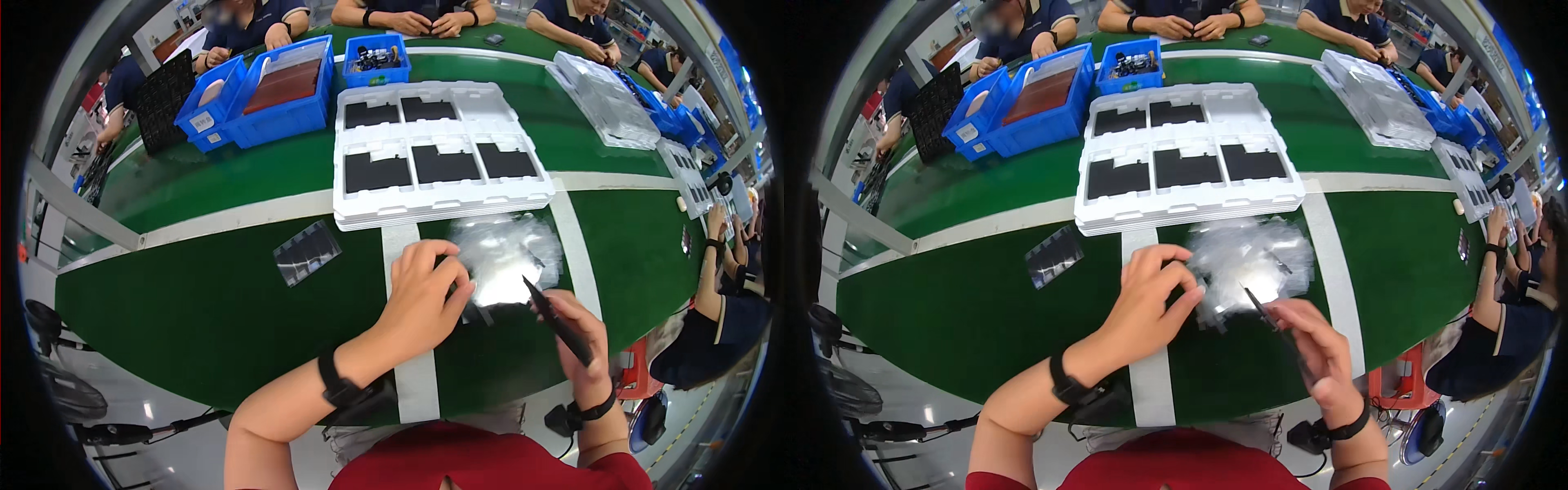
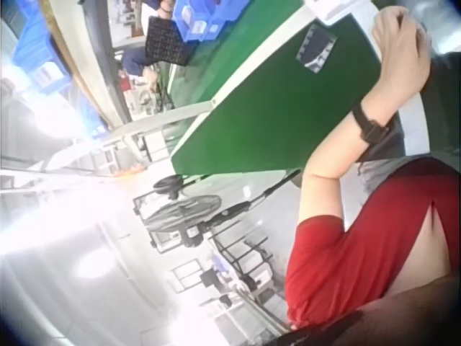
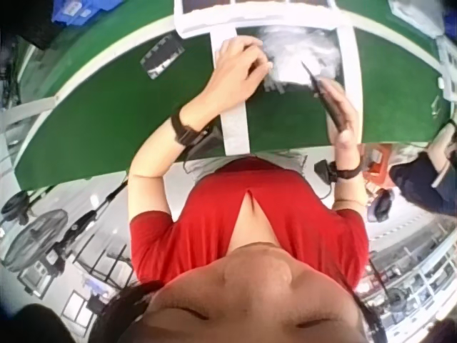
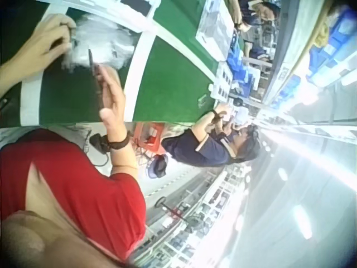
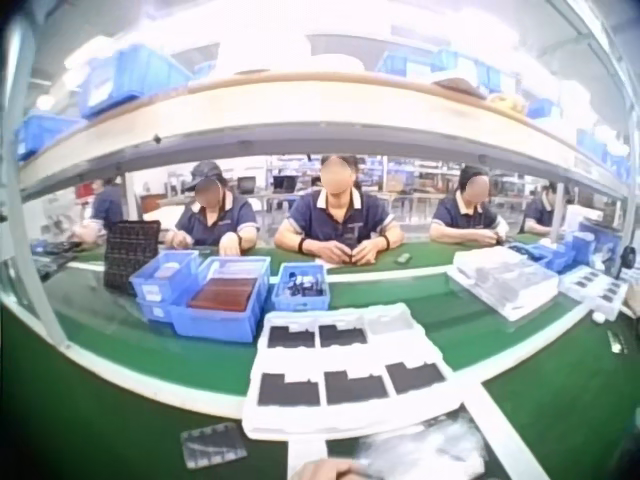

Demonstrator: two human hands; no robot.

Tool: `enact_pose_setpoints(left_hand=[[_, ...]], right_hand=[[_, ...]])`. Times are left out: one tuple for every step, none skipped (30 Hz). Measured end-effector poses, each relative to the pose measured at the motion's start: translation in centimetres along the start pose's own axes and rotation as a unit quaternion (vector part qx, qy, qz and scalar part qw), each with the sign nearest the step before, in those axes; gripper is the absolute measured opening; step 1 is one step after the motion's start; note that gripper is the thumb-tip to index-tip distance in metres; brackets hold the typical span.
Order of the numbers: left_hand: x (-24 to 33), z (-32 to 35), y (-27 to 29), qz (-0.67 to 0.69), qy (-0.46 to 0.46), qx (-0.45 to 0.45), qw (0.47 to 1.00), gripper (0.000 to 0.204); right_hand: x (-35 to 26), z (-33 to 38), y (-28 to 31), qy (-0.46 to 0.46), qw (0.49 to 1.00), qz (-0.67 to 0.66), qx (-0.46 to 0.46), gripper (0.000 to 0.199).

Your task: Assembling and labeling battery packs or small electronic components into trays.

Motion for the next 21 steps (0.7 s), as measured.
enact_pose_setpoints(left_hand=[[0.1,-0.8,-1.1,-0.018,-0.021,0.011,1.0,0.011],[-0.2,-1.1,-1.8,-0.07,-0.04,0.023,0.996,0.012],[-0.4,-1.0,-2.3,-0.124,-0.054,0.019,0.991,0.017],[-0.2,-0.9,-2.1,-0.147,-0.063,0.03,0.987,0.02],[0.1,-0.9,-1.7,-0.169,-0.072,0.042,0.982,0.022],[0.4,-1.0,-0.8,-0.182,-0.076,0.059,0.979,0.026],[0.6,-1.1,0.3,-0.174,-0.064,0.081,0.979,0.025],[1.0,-1.5,1.4,-0.138,-0.053,0.088,0.985,0.02],[1.6,-1.8,2.6,-0.103,-0.04,0.095,0.989,0.016],[2.7,-2.1,3.6,-0.103,-0.046,0.096,0.989,0.016],[3.0,-2.3,4.1,0.115,-0.01,0.042,0.992,0.015],[3.5,-2.4,4.0,0.328,0.027,-0.015,0.944,0.017],[4.1,-2.2,5.1,0.321,0.024,-0.008,0.947,0.017],[4.6,-1.8,5.5,0.351,0.033,-0.033,0.935,0.021],[5.2,-1.4,5.9,0.379,0.041,-0.057,0.923,0.025],[5.4,-1.3,6.6,0.381,0.052,-0.038,0.923,0.02],[5.6,-1.1,7.2,0.377,0.048,-0.034,0.925,0.02],[5.6,-0.9,8.1,0.343,0.038,-0.004,0.939,0.018],[5.6,-0.7,8.9,0.309,0.031,0.024,0.95,0.015],[5.6,-0.7,9.5,0.298,0.01,0.053,0.953,0.011],[5.4,-0.6,9.7,0.294,0.006,0.057,0.954,0.011]], right_hand=[[0.4,0.5,-0.1,-0.032,0.994,-0.097,0.038,0.084],[1.0,0.7,-0.6,-0.039,0.98,-0.193,0.027,0.085],[1.6,0.7,-1.1,-0.044,0.957,-0.287,0.013,0.085],[1.8,0.8,-1.5,-0.036,0.936,-0.351,0.019,0.087],[2.3,0.8,-1.6,-0.08,0.932,-0.35,0.042,0.09],[2.4,0.6,-2.1,-0.092,0.91,-0.402,0.035,0.092],[2.5,0.5,-2.9,-0.104,0.886,-0.452,0.026,0.094],[2.3,0.3,-3.5,-0.097,0.856,-0.507,0.008,0.096],[2.2,0.1,-3.6,-0.089,0.859,-0.504,0.009,0.096],[2.3,-0.2,-4.1,-0.095,0.848,-0.52,-0.017,0.096],[2.2,-0.5,-4.8,-0.103,0.836,-0.537,-0.047,0.096],[1.7,-0.9,-5.5,-0.107,0.827,-0.55,-0.044,0.095],[1.1,-1.2,-6.5,-0.106,0.826,-0.551,-0.054,0.095],[1.2,-1.5,-7.1,-0.129,0.843,-0.522,-0.028,0.092],[1.5,-1.7,-7.5,-0.15,0.857,-0.492,-0.003,0.089],[1.3,-1.9,-7.9,-0.14,0.852,-0.504,-0.018,0.09],[1.3,-2.1,-8.2,-0.137,0.853,-0.503,-0.024,0.09],[0.7,-2.3,-8.9,-0.122,0.834,-0.535,-0.064,0.092],[0.1,-2.4,-9.6,-0.107,0.811,-0.566,-0.101,0.093],[0.0,-2.5,-9.9,-0.106,0.811,-0.565,-0.106,0.093],[-0.2,-2.6,-10.3,-0.11,0.81,-0.565,-0.111,0.093]])
Point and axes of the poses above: each hand's wrist, its own z-axis away from the middle knuckle, its own y-axis out of the back of the hand, x = y × z, the point moved 8 cm from there along -z, towards the middle knuckle, and after that the axes turned 13 degrees about -z, right-handed, at the moved point
